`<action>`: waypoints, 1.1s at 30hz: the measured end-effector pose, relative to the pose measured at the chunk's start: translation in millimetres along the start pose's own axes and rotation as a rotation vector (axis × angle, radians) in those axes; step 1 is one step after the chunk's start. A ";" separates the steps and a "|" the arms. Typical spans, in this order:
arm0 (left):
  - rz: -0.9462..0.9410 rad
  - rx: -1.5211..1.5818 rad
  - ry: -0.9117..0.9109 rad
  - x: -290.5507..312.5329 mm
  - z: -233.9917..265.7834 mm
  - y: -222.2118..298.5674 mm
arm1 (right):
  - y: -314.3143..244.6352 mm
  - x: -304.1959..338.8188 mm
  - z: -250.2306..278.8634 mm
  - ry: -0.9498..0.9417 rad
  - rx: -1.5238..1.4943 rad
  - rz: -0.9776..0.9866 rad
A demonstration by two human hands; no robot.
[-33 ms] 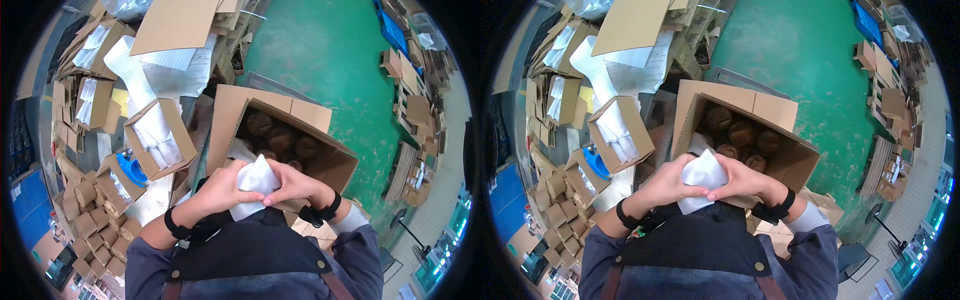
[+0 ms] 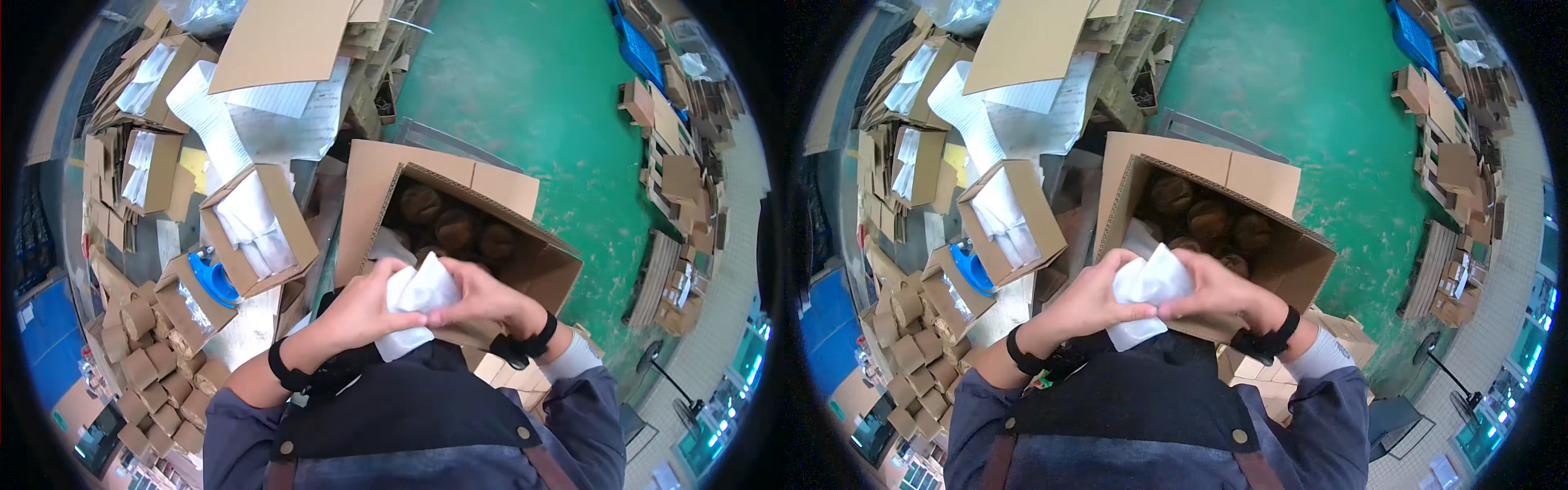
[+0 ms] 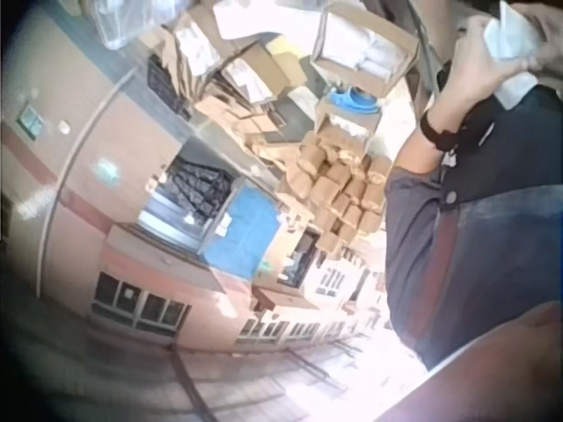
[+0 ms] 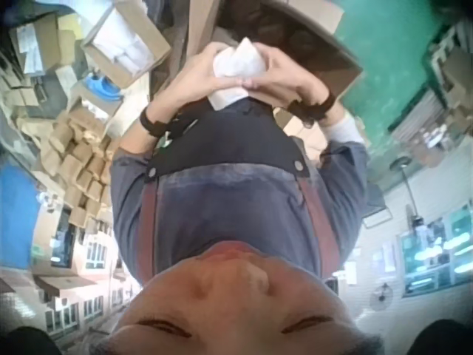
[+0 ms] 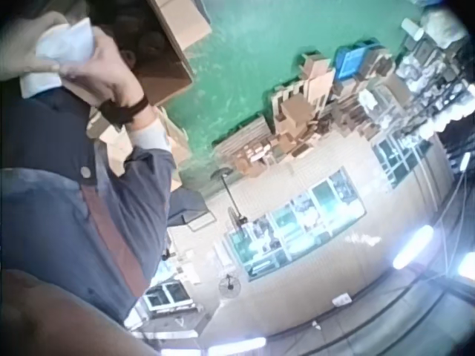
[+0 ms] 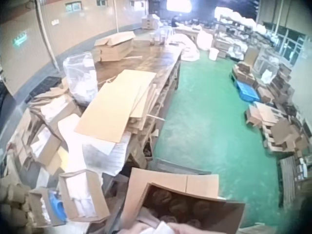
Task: Packing individual components into boxes with dividers and securing them with tape.
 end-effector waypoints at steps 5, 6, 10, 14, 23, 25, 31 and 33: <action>0.099 0.249 -0.160 -8.5 7.2 -8.3 | 112.5 -57.0 82.9 0.421 0.287 -0.365; 0.104 0.250 -0.163 -8.2 3.9 -9.5 | 122.9 -72.5 88.0 0.562 0.328 -0.210; 0.056 0.482 -0.299 -15.3 -4.7 -35.9 | 94.8 -80.4 61.7 0.740 0.841 -0.220; 0.013 0.338 -0.160 -46.0 -34.1 -29.5 | 21.1 2.1 11.5 -0.042 -0.428 -0.024; 0.093 0.482 -0.451 -26.4 -9.6 -23.5 | 161.3 -29.9 95.2 0.620 0.367 -0.493; 0.164 0.399 -0.513 -4.2 23.7 -14.0 | 157.6 -41.9 96.4 0.696 1.091 -0.545; 0.010 -0.092 0.589 42.2 145.0 -78.7 | -74.0 -26.8 2.9 -0.072 0.641 -0.359; -0.100 -0.286 0.795 35.9 164.9 -87.7 | -117.5 -47.6 -37.5 -0.190 0.474 -0.047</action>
Point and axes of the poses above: each hand's wrist, its own x-axis away from the middle knuckle, its own z-axis out of the back of the hand, y = z × x, the point moved 1 cm from there along -x, towards the middle knuckle, and after that the axes turned 7 degrees about x, right-handed, at the moved point
